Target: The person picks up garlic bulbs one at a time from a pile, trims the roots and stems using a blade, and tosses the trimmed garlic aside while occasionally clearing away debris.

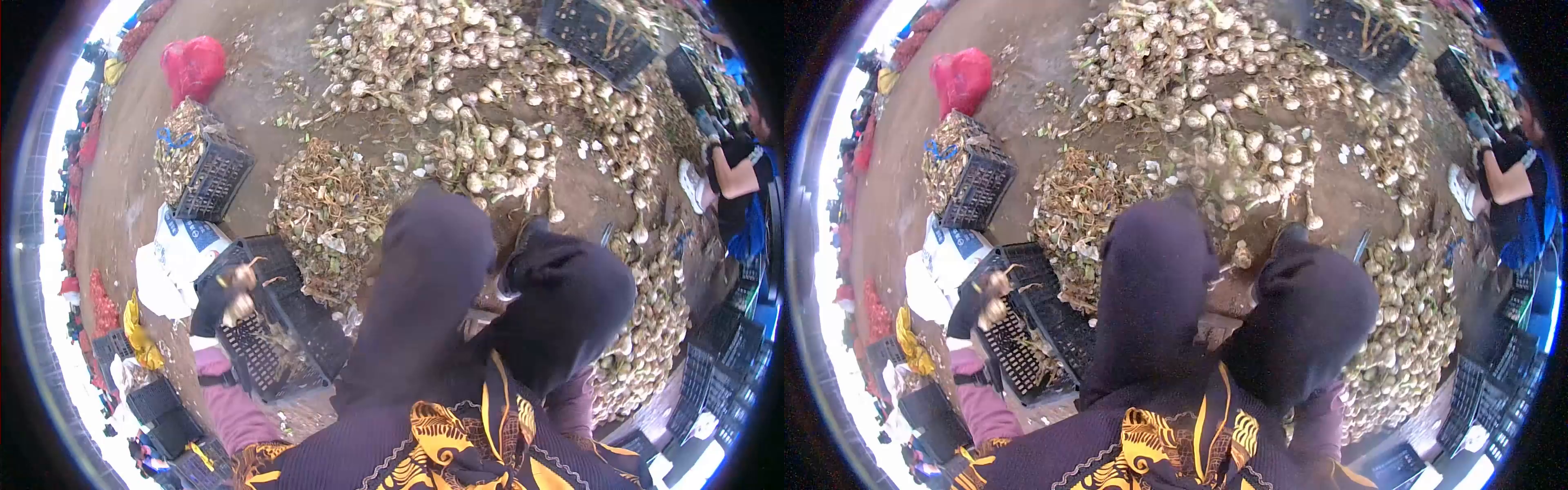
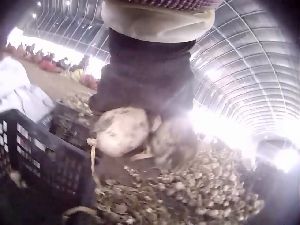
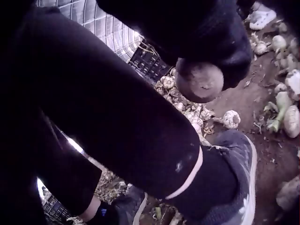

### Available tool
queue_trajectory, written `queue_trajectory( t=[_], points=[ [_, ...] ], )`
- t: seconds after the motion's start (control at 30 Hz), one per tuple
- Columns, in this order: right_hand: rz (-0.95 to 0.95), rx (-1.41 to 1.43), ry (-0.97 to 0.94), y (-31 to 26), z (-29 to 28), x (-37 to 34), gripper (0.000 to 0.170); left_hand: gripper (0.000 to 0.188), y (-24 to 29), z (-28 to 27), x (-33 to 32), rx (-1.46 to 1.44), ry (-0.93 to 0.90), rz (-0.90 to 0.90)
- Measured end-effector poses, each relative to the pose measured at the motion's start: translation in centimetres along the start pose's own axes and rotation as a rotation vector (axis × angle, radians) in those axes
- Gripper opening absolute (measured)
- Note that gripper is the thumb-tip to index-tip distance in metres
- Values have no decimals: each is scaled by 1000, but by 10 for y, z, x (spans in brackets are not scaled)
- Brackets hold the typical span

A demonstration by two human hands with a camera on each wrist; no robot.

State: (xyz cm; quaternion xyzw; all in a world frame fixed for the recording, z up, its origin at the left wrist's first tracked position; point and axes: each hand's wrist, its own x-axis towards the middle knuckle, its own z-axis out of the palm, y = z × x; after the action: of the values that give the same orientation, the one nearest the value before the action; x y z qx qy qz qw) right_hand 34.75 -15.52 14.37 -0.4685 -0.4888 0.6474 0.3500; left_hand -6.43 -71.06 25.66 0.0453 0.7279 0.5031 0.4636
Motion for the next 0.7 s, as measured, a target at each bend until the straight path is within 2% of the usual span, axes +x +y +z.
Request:
queue_trajectory(
  t=[0.03, 0.07, 0.1, 0.17, 0.2, 0.23, 0.27, 0.3, 0.33, 0.37, 0.4, 0.43, 0.47, 0.5, 0.53, 0.57, 0.63, 0.67, 0.7],
  points=[
    [-7, 14, 10, -2, -4, -12, 30, 25, -11, -2, -12, 117, -86, -45],
    [-11, 26, 23, -4, -11, -25, 30, 35, -33, -24, -32, 204, -63, -20],
    [-9, 38, 33, -6, -17, -38, 31, 46, -4, 2, -43, 408, -19, 2],
    [-29, 66, 56, -9, -26, -61, 31, 54, 10, -7, -39, 472, 102, 83],
    [-38, 85, 68, -10, -31, -74, 31, 55, 61, 32, -37, 444, 149, 45],
    [-52, 98, 78, -11, -36, -85, 31, 56, 83, 31, -39, 347, 81, 61],
    [-65, 112, 95, -11, -42, -95, 32, 56, 109, 34, -38, 599, 36, 234],
    [-81, 130, 121, -9, -49, -103, 32, 55, 139, 45, -40, 603, 13, 203],
    [-88, 120, 142, -6, -62, -112, 32, 53, 191, 97, -65, 610, -9, 207],
    [-87, 96, 160, 1, -77, -120, 32, 52, 222, 116, -72, 614, -120, 258],
    [-58, 5, 155, 11, -100, -126, 36, 55, 256, 122, -67, 814, -277, 257],
    [-52, 71, 164, 4, -98, -142, 37, 55, 293, 153, -78, 914, -322, 221],
    [-44, 133, 171, -12, -89, -158, 37, 54, 323, 178, -84, 1037, -420, 265],
    [-38, 190, 167, -22, -86, -169, 38, 54, 343, 191, -79, 1034, -527, 385],
    [-46, 129, 162, -22, -91, -175, 39, 55, 377, 229, -79, 1385, -589, 417],
    [-51, 110, 165, -21, -95, -174, 39, 54, 395, 262, -75, 1631, -429, 375],
    [-47, 82, 175, -16, -99, -172, 41, 51, 418, 307, -43, 1431, -799, 638],
    [-48, 129, 234, -16, -95, -171, 39, 56, 420, 335, -34, 1450, -770, 834],
    [-120, 65, 169, -14, -99, -162, 38, 63, 417, 371, -27, 1459, -741, 1032]
  ],
)
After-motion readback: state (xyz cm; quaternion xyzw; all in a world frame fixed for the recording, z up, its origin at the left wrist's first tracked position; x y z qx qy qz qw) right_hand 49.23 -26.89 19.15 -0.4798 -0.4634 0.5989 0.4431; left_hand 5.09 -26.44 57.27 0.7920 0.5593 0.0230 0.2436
